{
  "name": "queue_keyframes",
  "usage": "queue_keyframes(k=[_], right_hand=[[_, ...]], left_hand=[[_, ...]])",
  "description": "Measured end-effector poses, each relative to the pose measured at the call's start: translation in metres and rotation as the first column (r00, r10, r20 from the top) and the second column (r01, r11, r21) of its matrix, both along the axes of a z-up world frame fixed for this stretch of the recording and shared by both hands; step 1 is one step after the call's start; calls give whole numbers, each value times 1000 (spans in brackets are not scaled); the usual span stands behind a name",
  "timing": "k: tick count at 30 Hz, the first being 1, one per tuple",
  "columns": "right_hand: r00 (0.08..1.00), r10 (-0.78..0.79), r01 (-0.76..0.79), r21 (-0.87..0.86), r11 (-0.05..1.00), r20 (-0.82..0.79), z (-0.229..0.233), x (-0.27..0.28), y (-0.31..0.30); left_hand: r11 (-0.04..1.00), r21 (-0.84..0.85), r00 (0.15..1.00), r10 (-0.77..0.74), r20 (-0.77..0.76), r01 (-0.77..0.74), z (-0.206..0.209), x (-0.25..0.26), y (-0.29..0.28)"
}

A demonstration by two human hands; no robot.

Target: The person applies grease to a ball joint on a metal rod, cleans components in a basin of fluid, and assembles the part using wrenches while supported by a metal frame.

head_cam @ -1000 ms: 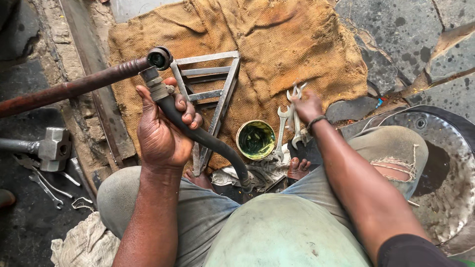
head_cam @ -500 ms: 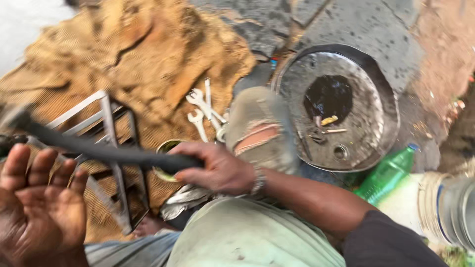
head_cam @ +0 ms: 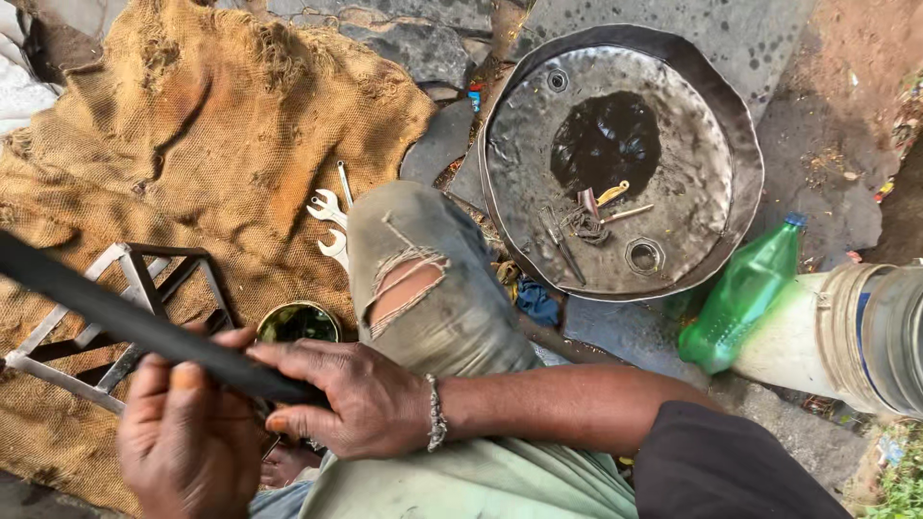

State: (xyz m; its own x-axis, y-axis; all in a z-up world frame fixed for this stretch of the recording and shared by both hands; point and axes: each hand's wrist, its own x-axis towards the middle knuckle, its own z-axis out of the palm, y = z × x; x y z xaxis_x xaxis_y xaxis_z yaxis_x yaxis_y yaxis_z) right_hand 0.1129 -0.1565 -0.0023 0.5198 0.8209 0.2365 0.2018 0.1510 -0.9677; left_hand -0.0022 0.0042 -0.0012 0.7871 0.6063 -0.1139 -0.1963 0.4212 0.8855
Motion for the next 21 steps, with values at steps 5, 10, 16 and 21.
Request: queue_keyframes(k=[5, 10, 16, 21], right_hand=[[999, -43, 43, 19, 999, 20, -16, 31, -34], [767, -473, 476, -110, 872, -434, -92, 91, -88], [502, -857, 777, -377, 504, -113, -231, 179, -201], [277, -959, 754, -605, 256, -61, -327, 182, -292]], left_hand=[[996, -22, 994, 85, -70, -86, -29, -50, 46], [934, -347, 987, -125, -99, 84, -66, -115, 158], [957, -265, 966, -172, -192, 118, -63, -127, 141], [999, -40, 937, -37, -346, 25, -34, -83, 59]])
